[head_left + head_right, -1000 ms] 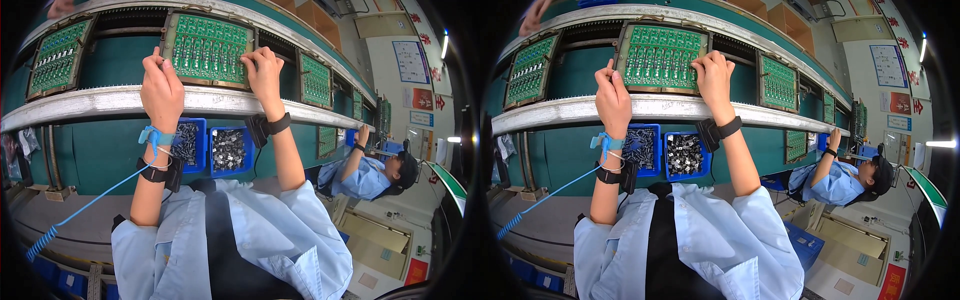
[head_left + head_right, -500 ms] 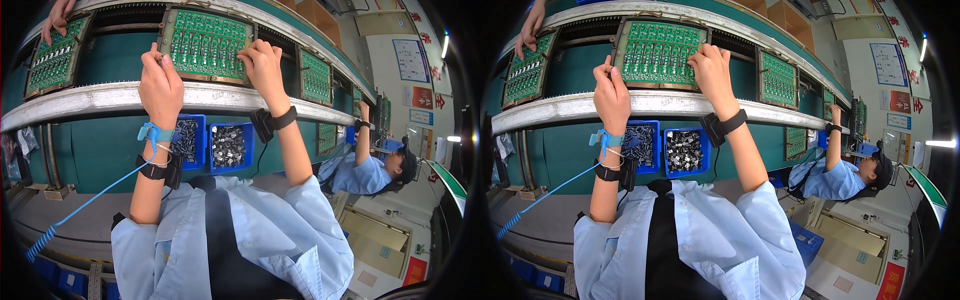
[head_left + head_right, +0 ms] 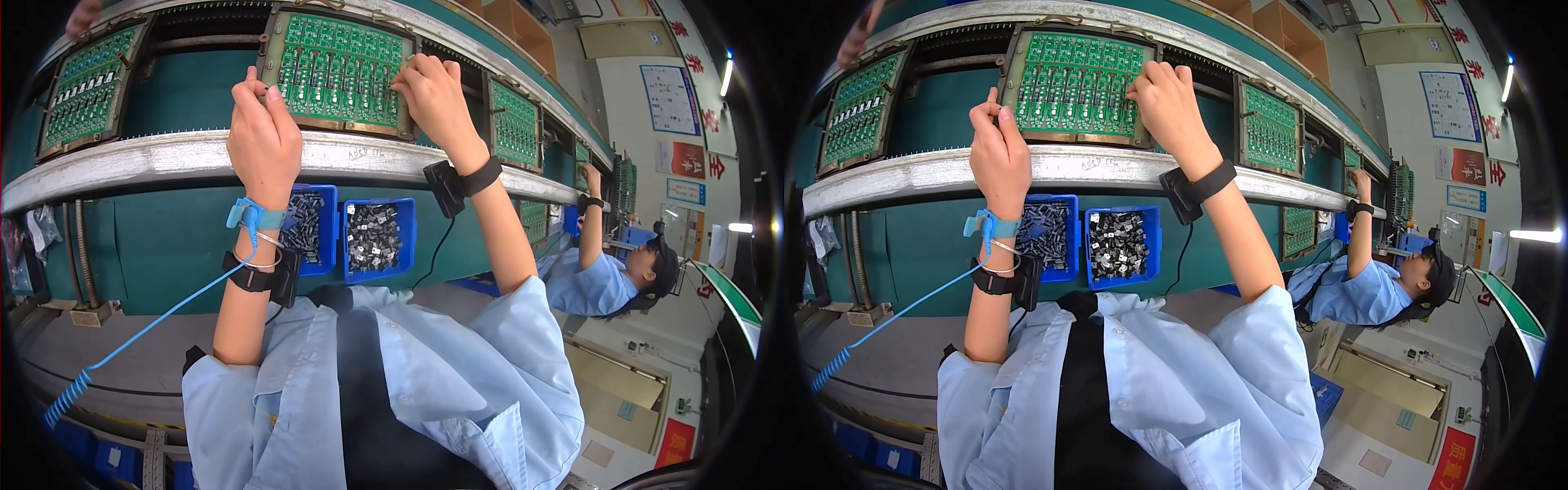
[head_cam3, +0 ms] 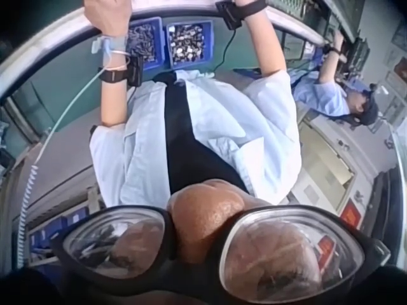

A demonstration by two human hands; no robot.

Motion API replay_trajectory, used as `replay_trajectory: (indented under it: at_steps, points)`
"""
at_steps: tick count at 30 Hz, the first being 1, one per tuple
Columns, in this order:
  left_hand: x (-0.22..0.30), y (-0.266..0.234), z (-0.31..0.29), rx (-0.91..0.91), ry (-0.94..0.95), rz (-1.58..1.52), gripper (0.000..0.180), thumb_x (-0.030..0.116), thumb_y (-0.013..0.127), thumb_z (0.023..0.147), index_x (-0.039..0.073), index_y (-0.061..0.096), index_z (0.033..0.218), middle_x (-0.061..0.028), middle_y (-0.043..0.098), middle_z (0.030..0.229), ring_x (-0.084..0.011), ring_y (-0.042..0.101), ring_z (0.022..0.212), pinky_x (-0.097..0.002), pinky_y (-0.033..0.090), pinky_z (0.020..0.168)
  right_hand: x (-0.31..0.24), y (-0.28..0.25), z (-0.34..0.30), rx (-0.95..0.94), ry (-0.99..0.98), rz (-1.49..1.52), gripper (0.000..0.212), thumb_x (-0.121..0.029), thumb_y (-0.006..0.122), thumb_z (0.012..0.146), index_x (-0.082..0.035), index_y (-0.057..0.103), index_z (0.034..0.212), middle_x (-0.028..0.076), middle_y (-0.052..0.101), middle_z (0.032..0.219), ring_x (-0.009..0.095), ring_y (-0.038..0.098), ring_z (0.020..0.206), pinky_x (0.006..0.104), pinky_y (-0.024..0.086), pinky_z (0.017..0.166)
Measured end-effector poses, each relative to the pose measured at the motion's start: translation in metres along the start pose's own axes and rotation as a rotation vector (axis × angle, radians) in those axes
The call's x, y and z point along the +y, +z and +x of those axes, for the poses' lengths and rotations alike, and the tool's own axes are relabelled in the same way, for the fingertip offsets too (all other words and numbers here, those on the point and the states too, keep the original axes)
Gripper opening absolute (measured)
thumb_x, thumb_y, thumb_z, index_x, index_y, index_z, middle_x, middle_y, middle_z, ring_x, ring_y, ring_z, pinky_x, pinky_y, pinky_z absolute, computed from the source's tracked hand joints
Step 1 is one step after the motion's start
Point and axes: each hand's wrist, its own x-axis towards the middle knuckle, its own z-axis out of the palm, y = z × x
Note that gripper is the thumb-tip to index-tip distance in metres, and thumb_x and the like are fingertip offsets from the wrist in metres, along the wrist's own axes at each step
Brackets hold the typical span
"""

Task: The person picks up electronic components from a blue bin by hand and places them one at a time into the slots of a circuit board.

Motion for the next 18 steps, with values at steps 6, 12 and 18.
replay_trajectory:
  at_steps: [6,12,18]
  points:
    - [-0.0009,0.0018,-0.0007,0.003,0.014,-0.013,0.016,0.015,0.044,0.096,-0.001,0.045,0.094,-0.0332,0.061,0.105,-0.0430,0.058,0.111,-0.0457,0.051,0.071,-0.0007,0.0016,-0.0035,0.008,-0.043,-0.075,0.007,-0.013,0.067,0.081,-0.008,0.063,0.082,0.004,0.051,0.083,0.021,0.052,0.083,0.0345,0.035,0.077]
    - [0.0005,0.0032,-0.0022,0.013,0.011,-0.001,0.017,0.015,0.044,0.096,-0.002,0.045,0.094,-0.0331,0.061,0.105,-0.0431,0.057,0.112,-0.0458,0.051,0.073,-0.0053,0.0008,-0.0025,-0.035,-0.043,-0.130,0.008,-0.014,0.067,0.080,-0.009,0.061,0.080,0.004,0.050,0.082,0.020,0.051,0.083,0.0346,0.036,0.078]
    - [0.0008,0.0041,-0.0026,0.014,0.009,-0.001,0.017,0.015,0.045,0.096,-0.002,0.046,0.094,-0.0330,0.061,0.106,-0.0430,0.057,0.113,-0.0458,0.051,0.075,-0.0089,-0.0009,-0.0008,-0.068,-0.077,-0.166,0.007,-0.013,0.065,0.081,-0.008,0.062,0.080,0.005,0.050,0.081,0.021,0.052,0.083,0.0345,0.036,0.079]
